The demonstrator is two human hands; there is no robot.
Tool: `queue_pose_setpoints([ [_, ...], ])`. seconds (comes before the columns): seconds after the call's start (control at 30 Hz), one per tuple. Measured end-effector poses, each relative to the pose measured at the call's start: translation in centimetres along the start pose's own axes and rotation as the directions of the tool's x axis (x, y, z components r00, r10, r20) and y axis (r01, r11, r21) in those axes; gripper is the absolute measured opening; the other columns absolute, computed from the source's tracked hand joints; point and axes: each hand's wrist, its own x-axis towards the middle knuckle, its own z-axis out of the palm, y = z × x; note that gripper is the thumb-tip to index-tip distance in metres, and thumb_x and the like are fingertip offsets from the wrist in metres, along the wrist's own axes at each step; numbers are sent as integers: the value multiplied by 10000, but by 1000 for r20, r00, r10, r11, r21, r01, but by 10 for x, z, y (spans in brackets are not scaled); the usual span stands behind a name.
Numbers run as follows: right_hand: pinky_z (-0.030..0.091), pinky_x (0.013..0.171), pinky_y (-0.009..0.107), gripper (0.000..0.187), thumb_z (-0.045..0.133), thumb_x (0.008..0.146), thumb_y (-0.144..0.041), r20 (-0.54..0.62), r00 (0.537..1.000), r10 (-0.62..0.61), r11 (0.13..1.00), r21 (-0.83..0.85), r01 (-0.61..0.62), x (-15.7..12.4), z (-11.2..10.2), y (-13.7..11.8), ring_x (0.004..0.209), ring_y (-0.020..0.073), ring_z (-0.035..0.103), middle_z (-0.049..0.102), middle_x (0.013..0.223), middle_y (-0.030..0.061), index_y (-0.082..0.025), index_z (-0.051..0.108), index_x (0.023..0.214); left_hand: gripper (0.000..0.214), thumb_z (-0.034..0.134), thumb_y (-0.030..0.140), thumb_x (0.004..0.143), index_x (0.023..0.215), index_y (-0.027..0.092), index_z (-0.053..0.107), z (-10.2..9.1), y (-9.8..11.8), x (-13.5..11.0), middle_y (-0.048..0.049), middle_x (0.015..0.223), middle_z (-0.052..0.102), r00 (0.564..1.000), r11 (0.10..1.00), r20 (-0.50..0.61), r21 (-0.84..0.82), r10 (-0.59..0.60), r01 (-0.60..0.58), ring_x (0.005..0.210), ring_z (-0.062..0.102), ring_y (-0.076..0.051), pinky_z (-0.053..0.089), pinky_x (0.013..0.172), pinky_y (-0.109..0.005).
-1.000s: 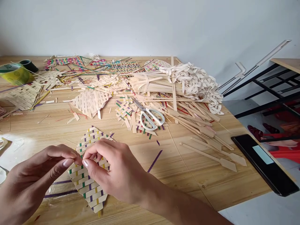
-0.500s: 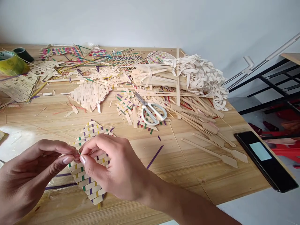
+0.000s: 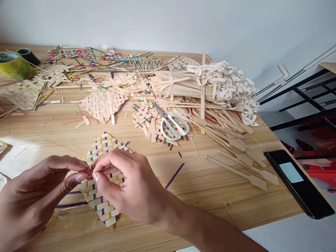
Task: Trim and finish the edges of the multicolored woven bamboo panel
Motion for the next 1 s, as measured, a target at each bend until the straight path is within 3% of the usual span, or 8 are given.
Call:
queue_pose_setpoints([
  [0.47, 589, 785, 281, 74, 647, 948, -111, 23, 999, 28, 998, -49, -27, -1, 0, 1, 846, 153, 717, 757, 919, 42, -173, 686, 943, 169, 687, 232, 977, 1069, 362, 744, -2, 0, -3, 77, 931, 805, 995, 999, 95, -40, -7, 11, 814, 765, -95, 601, 742, -117],
  [1.0, 631, 781, 249, 83, 631, 964, -122, 23, 999, 36, 999, -7, -36, -2, 2, 2, 847, 141, 729, 755, 939, 51, -176, 693, 960, 124, 695, 244, 983, 1067, 321, 744, -2, -1, -4, 31, 937, 804, 995, 999, 102, -43, 13, -9, 810, 767, -123, 606, 727, -151],
])
